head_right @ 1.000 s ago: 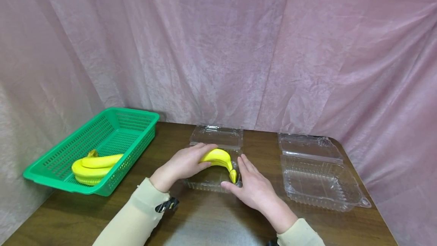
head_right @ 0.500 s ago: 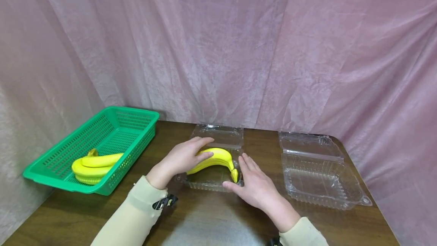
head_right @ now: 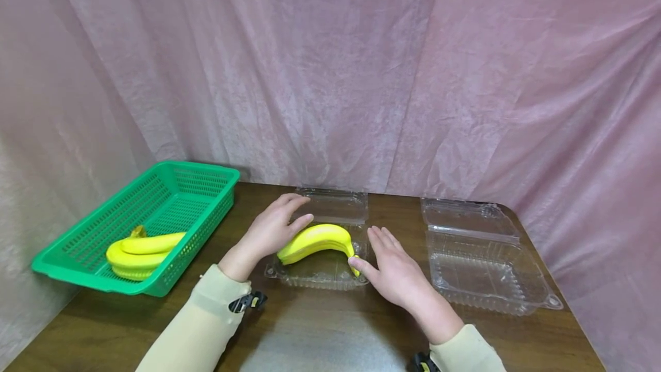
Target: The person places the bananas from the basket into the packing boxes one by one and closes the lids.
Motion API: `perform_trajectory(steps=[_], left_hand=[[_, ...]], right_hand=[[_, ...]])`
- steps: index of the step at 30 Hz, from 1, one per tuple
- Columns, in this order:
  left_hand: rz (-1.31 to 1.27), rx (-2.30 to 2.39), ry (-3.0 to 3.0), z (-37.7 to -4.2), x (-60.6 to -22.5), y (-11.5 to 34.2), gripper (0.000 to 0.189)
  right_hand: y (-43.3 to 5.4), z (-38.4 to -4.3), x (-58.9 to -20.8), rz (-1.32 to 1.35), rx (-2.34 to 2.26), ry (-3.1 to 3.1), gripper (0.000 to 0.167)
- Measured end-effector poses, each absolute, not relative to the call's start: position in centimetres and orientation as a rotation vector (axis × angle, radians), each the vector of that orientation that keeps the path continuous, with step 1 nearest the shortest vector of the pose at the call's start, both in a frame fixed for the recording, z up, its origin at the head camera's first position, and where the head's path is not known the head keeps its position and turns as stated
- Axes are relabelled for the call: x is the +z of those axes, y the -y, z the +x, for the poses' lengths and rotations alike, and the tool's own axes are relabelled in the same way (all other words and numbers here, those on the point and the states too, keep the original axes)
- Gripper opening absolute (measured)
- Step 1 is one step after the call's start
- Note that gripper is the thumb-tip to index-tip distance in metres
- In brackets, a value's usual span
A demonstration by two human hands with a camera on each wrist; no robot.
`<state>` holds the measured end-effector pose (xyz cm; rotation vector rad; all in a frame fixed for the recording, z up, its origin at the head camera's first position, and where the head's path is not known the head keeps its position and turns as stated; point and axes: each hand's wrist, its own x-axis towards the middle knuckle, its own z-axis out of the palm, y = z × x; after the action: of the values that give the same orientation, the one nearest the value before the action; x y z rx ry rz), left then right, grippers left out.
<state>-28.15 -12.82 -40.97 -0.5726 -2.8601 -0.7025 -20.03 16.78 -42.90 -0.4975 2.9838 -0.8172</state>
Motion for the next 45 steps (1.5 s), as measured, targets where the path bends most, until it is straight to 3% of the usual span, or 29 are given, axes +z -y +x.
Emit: perform_trajectory(steps=[14,31,45], left_hand=[[-0.545,-0.759,2.873,-29.1,-41.6,14.0,0.057],[-0.429,-0.759,2.953,-29.8,-42.7,14.8,0.067],[-0.375,-0.798,2.996,-30.4,-43.8,15.3,0.071]], right_hand=[[-16.7,-22.0,-43.1,-0.433,-0.915,-3.006,0.095],[-17.1,-25.4,-43.8,-0.423,-1.001,-2.994,0.079],[-16.2,-26.4,-45.0,-0.379,-0.994,-2.933,0.082]])
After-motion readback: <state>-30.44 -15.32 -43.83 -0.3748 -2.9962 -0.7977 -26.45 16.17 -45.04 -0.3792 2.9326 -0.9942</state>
